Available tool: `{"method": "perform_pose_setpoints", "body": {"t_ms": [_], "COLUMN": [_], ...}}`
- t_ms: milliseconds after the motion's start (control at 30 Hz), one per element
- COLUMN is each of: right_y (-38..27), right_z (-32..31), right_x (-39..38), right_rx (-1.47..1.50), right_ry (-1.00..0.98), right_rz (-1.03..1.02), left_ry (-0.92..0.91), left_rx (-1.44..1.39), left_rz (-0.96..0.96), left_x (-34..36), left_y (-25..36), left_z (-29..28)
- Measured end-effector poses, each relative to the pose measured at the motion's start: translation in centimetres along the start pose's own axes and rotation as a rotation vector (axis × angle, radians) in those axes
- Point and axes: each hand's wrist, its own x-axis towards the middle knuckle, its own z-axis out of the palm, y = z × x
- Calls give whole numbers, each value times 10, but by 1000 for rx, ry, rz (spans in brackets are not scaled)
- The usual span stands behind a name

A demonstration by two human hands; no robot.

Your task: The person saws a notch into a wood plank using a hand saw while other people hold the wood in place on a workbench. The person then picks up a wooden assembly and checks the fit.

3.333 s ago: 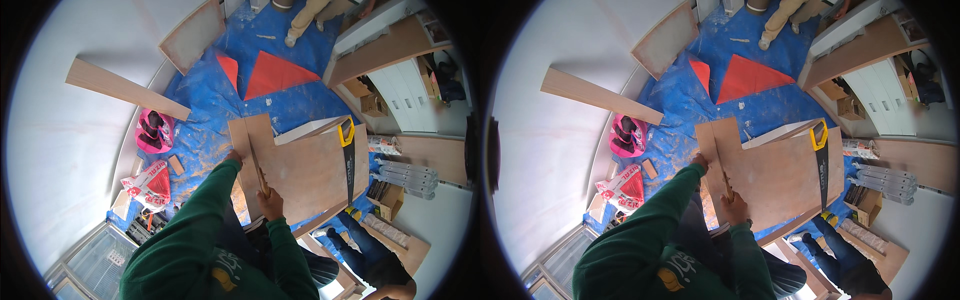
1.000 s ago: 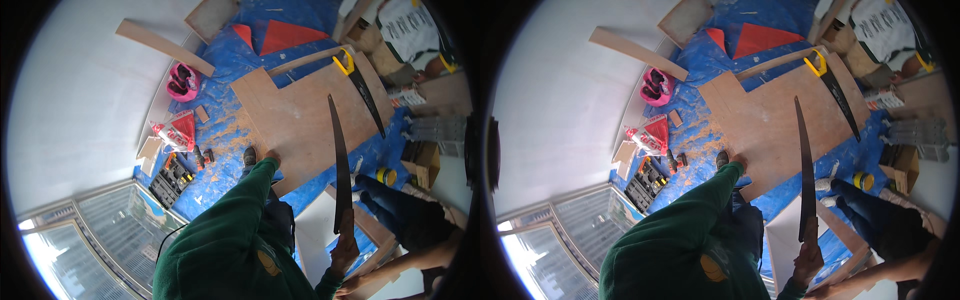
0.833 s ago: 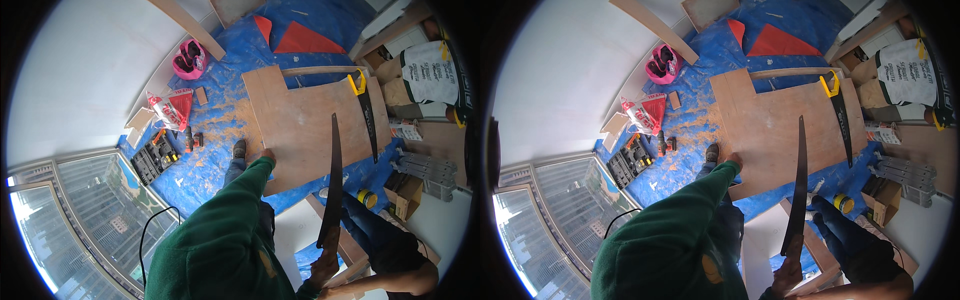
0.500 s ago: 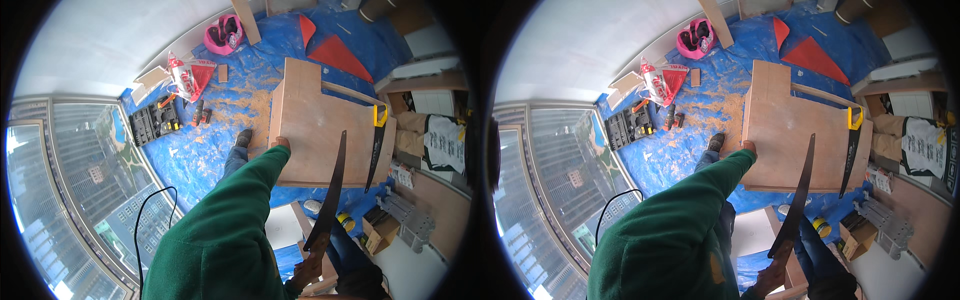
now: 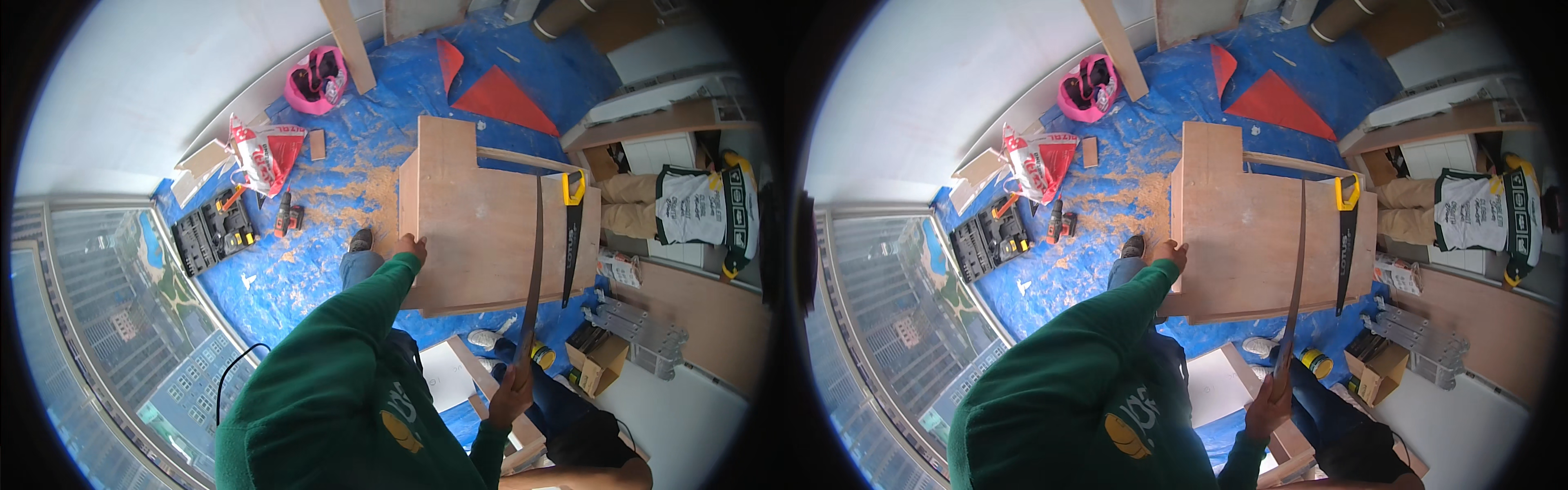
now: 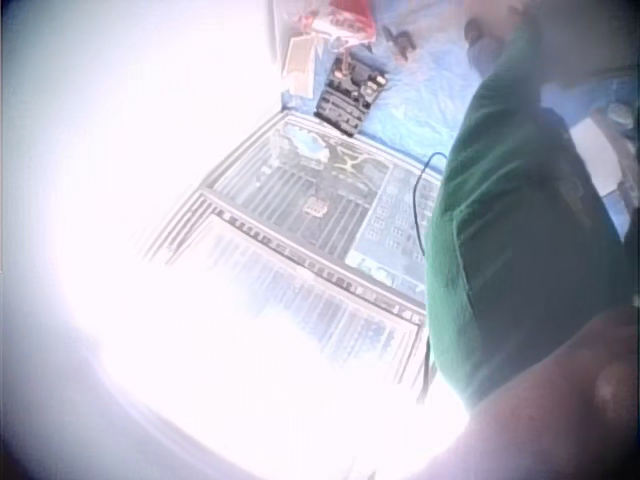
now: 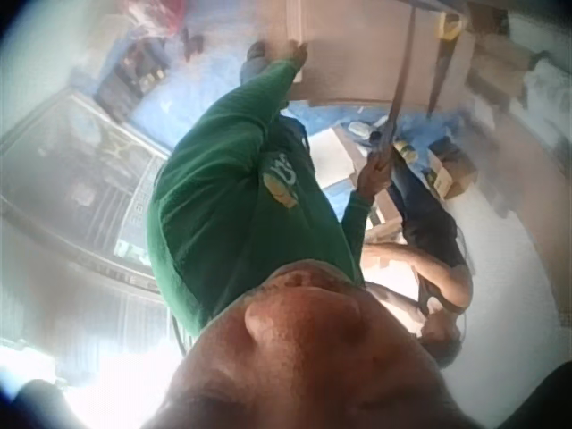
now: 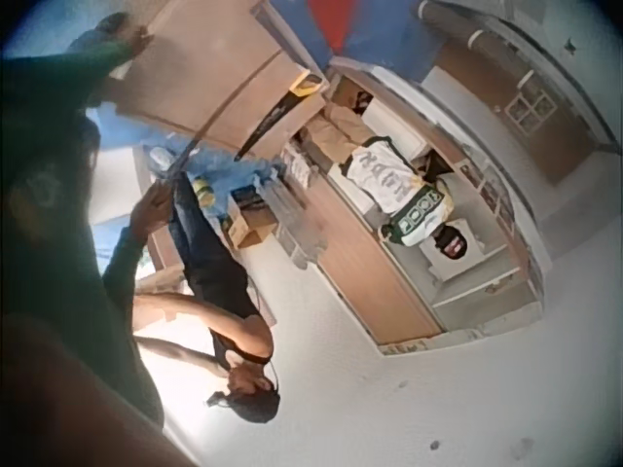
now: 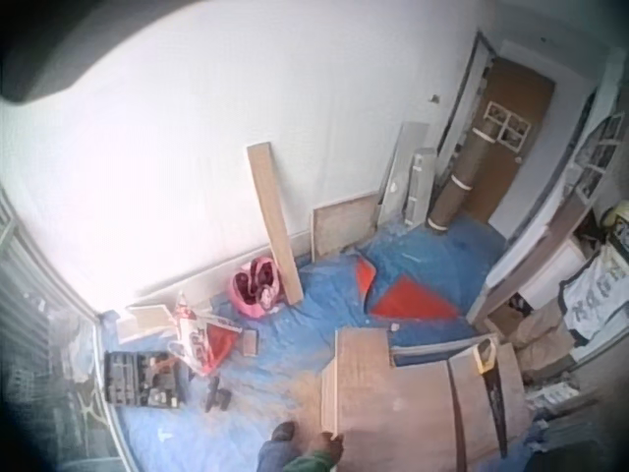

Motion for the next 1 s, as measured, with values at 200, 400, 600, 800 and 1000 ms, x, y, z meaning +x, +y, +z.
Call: {"method": "perform_pose_setpoints", "body": {"t_ms": [200, 400, 600, 800, 1000], "right_y": [39, 72, 67, 55, 53], "right_z": [113, 206, 280, 335, 348], "right_x": [89, 138, 168, 210, 226], "right_rx": [-85, -140, -97, -198, -287], "right_ry": [136, 125, -218, -346, -417], "right_rz": [-39, 112, 361, 783, 883], "left_ry": [325, 363, 262, 85, 315], "left_rx": [121, 362, -74, -288, -355], "left_rz": [595, 526, 317, 227, 285], "left_x": [56, 152, 306, 267, 284], "left_y": [36, 133, 119, 155, 134], "left_z": [-58, -88, -97, -89, -63]}}
